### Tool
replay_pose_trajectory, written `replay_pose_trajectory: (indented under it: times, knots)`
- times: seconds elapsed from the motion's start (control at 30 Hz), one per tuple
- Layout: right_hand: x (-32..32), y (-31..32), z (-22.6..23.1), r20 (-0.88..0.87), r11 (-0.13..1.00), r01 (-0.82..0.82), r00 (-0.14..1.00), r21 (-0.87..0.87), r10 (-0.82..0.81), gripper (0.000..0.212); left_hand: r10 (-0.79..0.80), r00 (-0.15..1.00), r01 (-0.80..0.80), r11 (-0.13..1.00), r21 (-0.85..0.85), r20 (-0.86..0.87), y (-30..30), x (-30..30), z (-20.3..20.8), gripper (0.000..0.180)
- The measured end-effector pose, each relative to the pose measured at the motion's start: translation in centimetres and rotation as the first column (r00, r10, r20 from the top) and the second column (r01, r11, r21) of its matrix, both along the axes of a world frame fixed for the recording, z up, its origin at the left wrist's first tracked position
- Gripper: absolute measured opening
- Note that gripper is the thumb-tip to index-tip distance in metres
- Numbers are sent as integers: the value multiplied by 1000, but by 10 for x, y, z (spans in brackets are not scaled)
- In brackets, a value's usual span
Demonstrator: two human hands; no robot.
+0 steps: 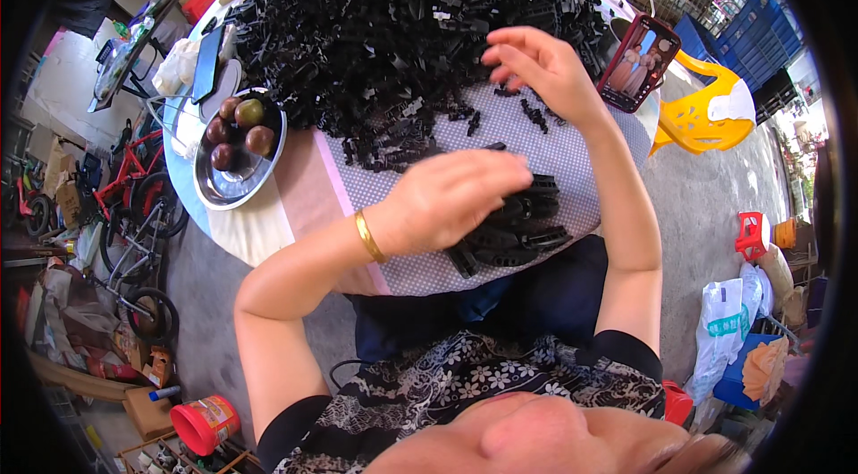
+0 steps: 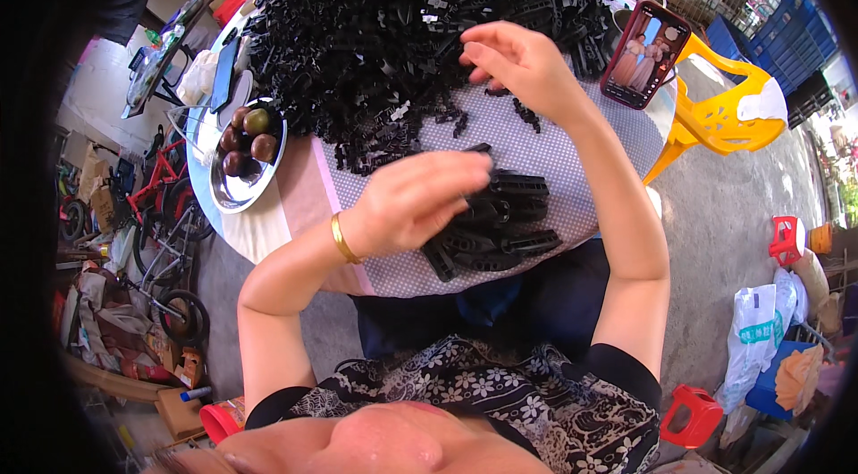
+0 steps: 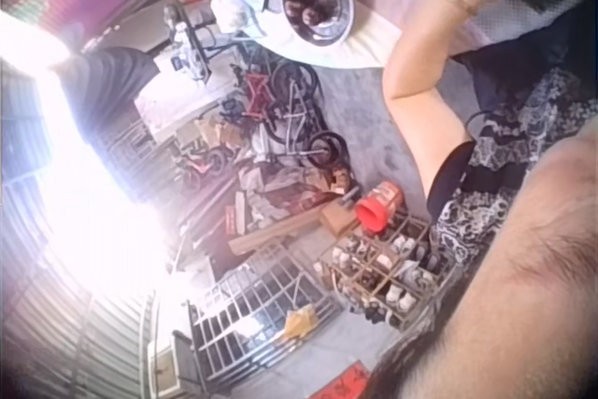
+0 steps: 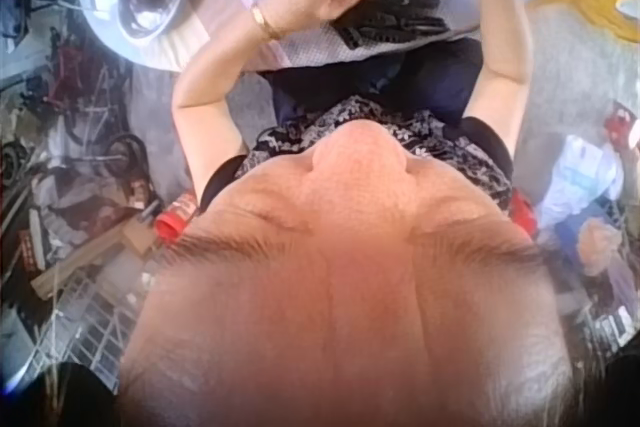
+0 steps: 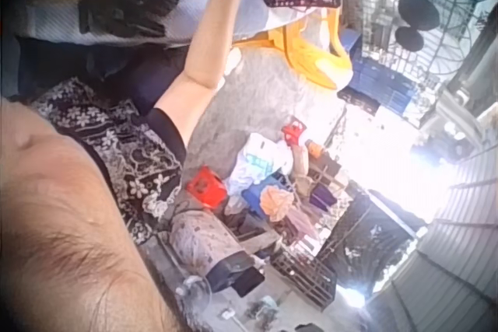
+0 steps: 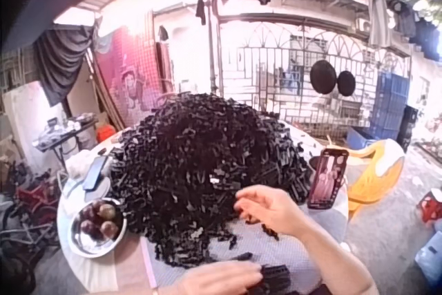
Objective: The person assembles plastic components by picking small plastic pieces from a pile, inserting them into plastic base parts by hand, and stacking the assembled parts on the table.
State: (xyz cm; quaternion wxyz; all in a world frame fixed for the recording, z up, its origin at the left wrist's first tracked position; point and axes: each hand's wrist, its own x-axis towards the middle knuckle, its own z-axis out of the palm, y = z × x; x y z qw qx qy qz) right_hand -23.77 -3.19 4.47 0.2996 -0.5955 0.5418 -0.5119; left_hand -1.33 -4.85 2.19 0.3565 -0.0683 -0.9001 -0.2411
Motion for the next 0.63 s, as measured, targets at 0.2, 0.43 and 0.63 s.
replay_pose_trajectory:
  times: [0.2, 0.43, 0.63]
  knots:
    - [-12, -62, -35, -659, 822, 173, 520, -542, -544, 27, -163, 964, 159, 987, 36, 211, 6, 1, 4, 52]
    - [5, -44, -25, -267, 955, 284, 917, -85, -296, 23, 125, 977, -213, 473, 855, 175, -37, 4, -10, 34]
    - [24, -23, -16, -88, 928, -336, 932, 161, 352, 23, 127, 992, 20, 24, 1000, -22, -62, 4, -15, 48]
